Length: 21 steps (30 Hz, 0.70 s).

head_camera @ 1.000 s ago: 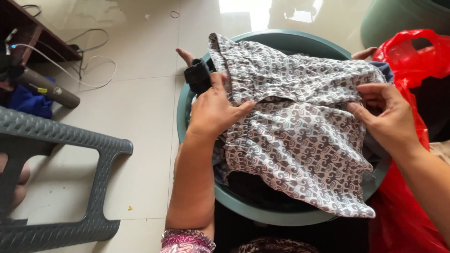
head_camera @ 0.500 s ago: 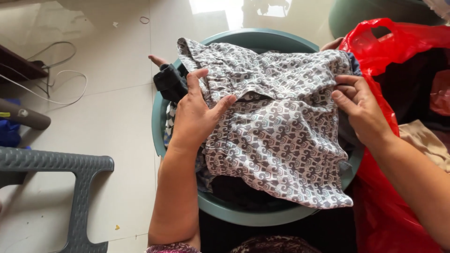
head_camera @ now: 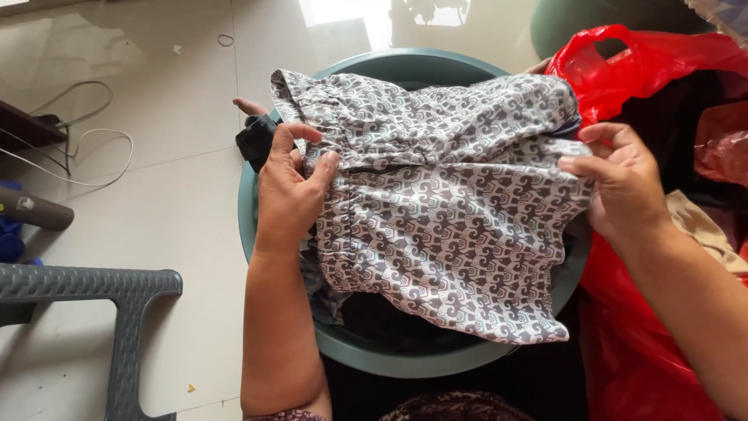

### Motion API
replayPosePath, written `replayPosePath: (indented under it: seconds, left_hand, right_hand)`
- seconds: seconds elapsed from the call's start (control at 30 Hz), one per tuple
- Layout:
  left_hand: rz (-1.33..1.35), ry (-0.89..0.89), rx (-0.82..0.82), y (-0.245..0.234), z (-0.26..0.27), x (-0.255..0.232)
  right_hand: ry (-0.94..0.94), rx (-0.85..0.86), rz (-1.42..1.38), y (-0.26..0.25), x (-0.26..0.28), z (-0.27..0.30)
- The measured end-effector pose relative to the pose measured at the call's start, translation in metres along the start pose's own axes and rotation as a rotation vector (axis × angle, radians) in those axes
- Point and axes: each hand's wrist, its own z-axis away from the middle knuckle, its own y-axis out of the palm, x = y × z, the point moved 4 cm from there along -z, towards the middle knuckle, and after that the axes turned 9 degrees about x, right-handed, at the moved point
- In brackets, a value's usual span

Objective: Sorting through a basin of mixed laundry, picking up individual items like shirts and shorts to inspect them before folding or setting them aside.

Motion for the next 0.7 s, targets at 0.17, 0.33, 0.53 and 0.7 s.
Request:
replayPosePath:
  seconds: [0.17, 0.33, 0.53, 0.7]
  left_hand:
    - [-0.089, -0.089, -0.007, -0.001, -0.007, 0.010]
    - [0.035, -0.065, -0.016, 0.000, -0.006, 0.008]
    - [0.204, -0.046, -0.005, 0.000, -0.005, 0.008]
    - [0.327, 0.016, 0.024, 0.000, -0.007, 0.014]
  right_hand:
    - [0.202, 0.258, -0.082, 0.003, -0.010, -0.006]
    - [-0.102, 0.251, 0.648, 0.018, 0.005, -0.005]
    - [-0.270, 0.202, 0.831, 0.003, -0.001, -0.014]
    - [-0.309, 0.281, 0.835, 0.018, 0.015, -0.009]
